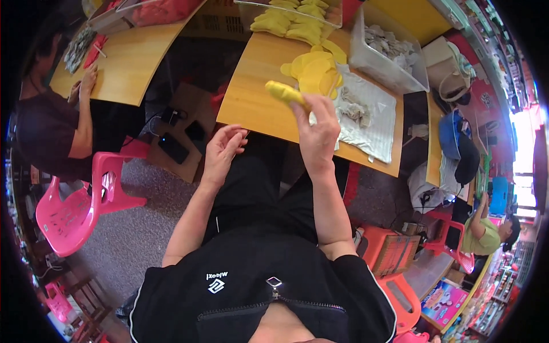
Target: Assembling yellow plush toys by stuffing them and using a wooden stick to adjust the fabric.
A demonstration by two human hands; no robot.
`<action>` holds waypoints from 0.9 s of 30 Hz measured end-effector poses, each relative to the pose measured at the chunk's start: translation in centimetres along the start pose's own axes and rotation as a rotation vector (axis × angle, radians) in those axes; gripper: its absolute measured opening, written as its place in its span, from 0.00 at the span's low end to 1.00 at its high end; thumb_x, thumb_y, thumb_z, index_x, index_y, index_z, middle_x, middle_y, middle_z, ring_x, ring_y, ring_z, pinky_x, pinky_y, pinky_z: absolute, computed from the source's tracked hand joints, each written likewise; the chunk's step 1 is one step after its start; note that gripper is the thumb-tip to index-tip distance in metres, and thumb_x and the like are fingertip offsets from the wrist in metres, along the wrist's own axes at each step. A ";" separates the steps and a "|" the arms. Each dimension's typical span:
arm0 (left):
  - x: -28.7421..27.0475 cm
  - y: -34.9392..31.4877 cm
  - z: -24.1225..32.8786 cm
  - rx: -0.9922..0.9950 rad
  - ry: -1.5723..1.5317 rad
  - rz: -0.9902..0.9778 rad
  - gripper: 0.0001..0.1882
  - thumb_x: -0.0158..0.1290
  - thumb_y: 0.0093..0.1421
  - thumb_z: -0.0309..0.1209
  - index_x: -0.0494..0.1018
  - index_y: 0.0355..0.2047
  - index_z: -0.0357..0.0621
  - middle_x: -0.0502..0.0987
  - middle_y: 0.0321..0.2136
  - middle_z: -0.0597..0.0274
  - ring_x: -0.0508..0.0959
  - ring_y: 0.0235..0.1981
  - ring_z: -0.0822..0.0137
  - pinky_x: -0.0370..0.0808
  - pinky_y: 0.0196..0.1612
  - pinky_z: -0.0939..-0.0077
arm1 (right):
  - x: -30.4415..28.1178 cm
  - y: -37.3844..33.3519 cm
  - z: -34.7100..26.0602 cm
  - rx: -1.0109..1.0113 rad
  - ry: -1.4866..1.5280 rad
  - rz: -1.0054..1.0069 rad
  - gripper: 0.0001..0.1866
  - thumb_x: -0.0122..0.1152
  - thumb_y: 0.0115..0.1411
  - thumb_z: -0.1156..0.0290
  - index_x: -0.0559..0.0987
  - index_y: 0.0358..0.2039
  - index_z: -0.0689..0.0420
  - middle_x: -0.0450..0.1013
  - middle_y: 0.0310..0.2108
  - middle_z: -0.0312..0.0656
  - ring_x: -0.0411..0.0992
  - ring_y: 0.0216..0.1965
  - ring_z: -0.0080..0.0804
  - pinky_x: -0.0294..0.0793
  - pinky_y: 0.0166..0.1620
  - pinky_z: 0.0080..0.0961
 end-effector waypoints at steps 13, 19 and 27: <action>-1.6 -2.1 -4.5 -0.174 0.105 -0.053 0.10 0.51 0.62 0.29 0.74 0.42 0.40 0.78 0.35 0.63 0.77 0.35 0.75 0.73 0.38 0.84 | 8.0 -2.2 11.0 -0.113 -0.327 -0.288 0.07 0.58 0.56 0.75 0.76 0.36 0.61 0.70 0.33 0.49 0.71 0.37 0.48 0.70 0.39 0.35; 0.6 0.5 1.7 0.074 0.054 0.102 0.12 0.55 0.58 0.23 0.73 0.43 0.36 0.77 0.35 0.62 0.77 0.36 0.74 0.74 0.40 0.80 | 6.7 -3.1 8.1 0.288 0.135 -0.416 0.08 0.58 0.58 0.73 0.77 0.36 0.64 0.70 0.29 0.40 0.70 0.32 0.29 0.68 0.34 0.22; 2.7 1.2 1.2 -0.040 -0.150 -0.081 0.11 0.57 0.57 0.23 0.74 0.41 0.34 0.78 0.34 0.59 0.79 0.32 0.73 0.79 0.38 0.80 | 7.0 -6.4 7.4 0.499 0.458 -0.451 0.08 0.59 0.60 0.72 0.79 0.35 0.63 0.71 0.30 0.31 0.68 0.31 0.15 0.66 0.34 0.13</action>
Point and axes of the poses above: each hand's wrist, its own y-axis towards the middle knuckle, its own x-axis out of the palm, z = x × y, the point moved 10 cm from there along y, towards the middle knuckle
